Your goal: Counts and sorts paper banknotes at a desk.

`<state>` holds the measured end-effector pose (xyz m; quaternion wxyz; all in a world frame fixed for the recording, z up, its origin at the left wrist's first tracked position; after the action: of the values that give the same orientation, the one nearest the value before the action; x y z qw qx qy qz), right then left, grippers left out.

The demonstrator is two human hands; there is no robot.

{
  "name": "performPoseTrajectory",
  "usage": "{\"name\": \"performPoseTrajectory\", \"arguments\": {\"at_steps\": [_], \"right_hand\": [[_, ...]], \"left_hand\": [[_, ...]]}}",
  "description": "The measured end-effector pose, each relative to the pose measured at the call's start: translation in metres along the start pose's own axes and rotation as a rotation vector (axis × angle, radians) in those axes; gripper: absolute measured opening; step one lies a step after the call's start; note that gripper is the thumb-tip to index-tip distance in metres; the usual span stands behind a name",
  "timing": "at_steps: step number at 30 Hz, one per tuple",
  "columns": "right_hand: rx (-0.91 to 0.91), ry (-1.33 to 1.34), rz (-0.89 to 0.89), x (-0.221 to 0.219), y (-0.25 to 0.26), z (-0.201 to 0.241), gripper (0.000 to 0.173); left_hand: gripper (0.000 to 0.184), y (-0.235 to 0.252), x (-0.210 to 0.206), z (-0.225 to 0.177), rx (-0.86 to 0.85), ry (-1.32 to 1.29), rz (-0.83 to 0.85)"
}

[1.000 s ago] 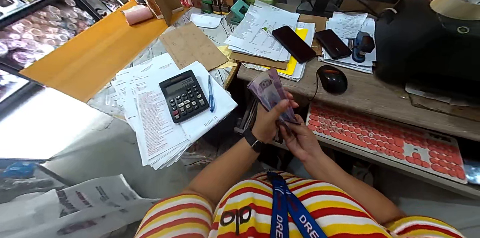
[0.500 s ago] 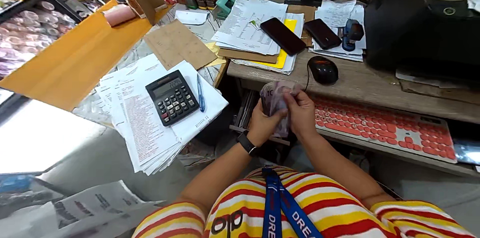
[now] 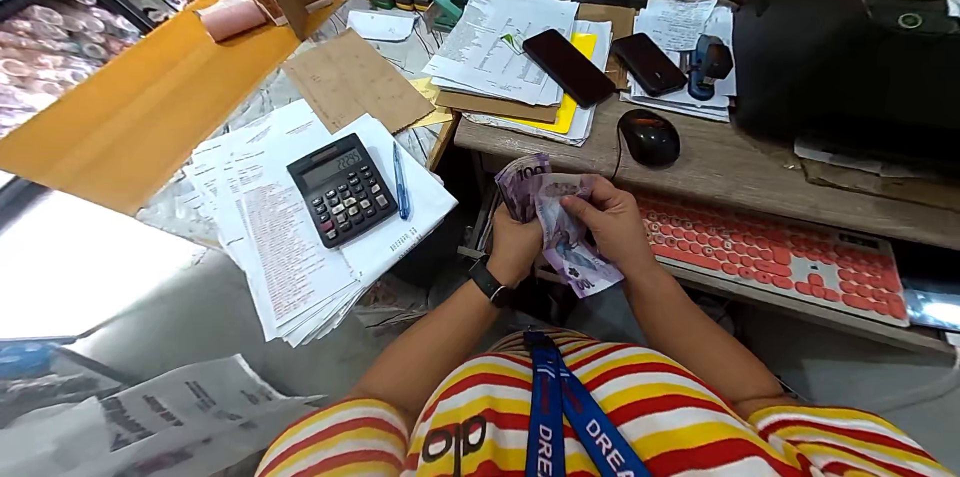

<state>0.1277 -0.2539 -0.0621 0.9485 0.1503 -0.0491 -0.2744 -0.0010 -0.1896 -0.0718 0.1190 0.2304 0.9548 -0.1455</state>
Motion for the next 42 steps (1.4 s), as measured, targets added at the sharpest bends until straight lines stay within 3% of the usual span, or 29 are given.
{"name": "performPoseTrajectory", "arguments": {"at_steps": [2,4,6,9,12,17,20,25,28,32,36,39,42], "right_hand": [[-0.014,0.042,-0.097,0.010,0.005,-0.002,0.008],[-0.008,0.125,-0.128,0.020,0.009,-0.002,0.017],[0.018,0.154,-0.072,0.023,0.008,0.002,0.023],[-0.014,0.137,0.050,0.015,0.002,0.008,0.023],[-0.094,0.106,0.094,0.004,0.002,0.010,0.019],[0.073,0.126,-0.033,0.014,0.006,0.001,0.023],[0.028,0.205,-0.133,0.025,0.006,0.002,0.025],[-0.034,0.151,0.029,0.015,0.001,0.010,0.025],[-0.112,0.149,0.110,0.005,0.003,0.006,0.021],[-0.022,0.133,0.039,0.016,0.009,-0.004,0.023],[-0.029,0.279,-0.091,0.024,0.007,-0.003,0.027],[0.025,0.241,-0.031,0.022,0.004,0.001,0.028],[-0.034,0.178,0.110,0.010,0.006,0.004,0.026]], "left_hand": [[0.020,-0.003,0.001,-0.002,0.019,-0.040,0.037],[0.030,-0.003,0.004,-0.004,0.043,-0.088,0.078],[0.030,0.000,0.008,-0.004,0.035,-0.095,0.062],[0.015,0.003,0.008,-0.004,-0.004,-0.073,0.016],[0.025,0.001,0.004,-0.003,-0.006,-0.046,-0.006],[0.027,-0.002,0.002,-0.004,0.005,-0.073,0.026],[0.027,-0.001,0.007,-0.006,0.019,-0.125,0.039],[0.018,0.002,0.008,-0.004,-0.014,-0.091,-0.037],[0.031,-0.002,0.002,-0.004,-0.039,-0.073,-0.022],[0.032,-0.001,0.004,-0.002,-0.025,-0.069,0.021],[0.026,0.003,0.012,-0.003,-0.017,-0.118,0.027],[0.022,0.003,0.012,-0.005,-0.018,-0.070,0.001],[0.021,-0.001,0.008,-0.006,-0.082,-0.009,0.000]]}}
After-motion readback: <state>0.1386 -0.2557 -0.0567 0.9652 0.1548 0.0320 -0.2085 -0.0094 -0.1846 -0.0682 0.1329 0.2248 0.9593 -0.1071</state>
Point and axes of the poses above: each hand's wrist, its own y-axis towards the middle knuckle, its own x-axis out of the back of the hand, z = x × y, the point moved 4 cm from there along y, towards the middle knuckle, and after that the axes turned 7 degrees about x, right-handed, at the moved point
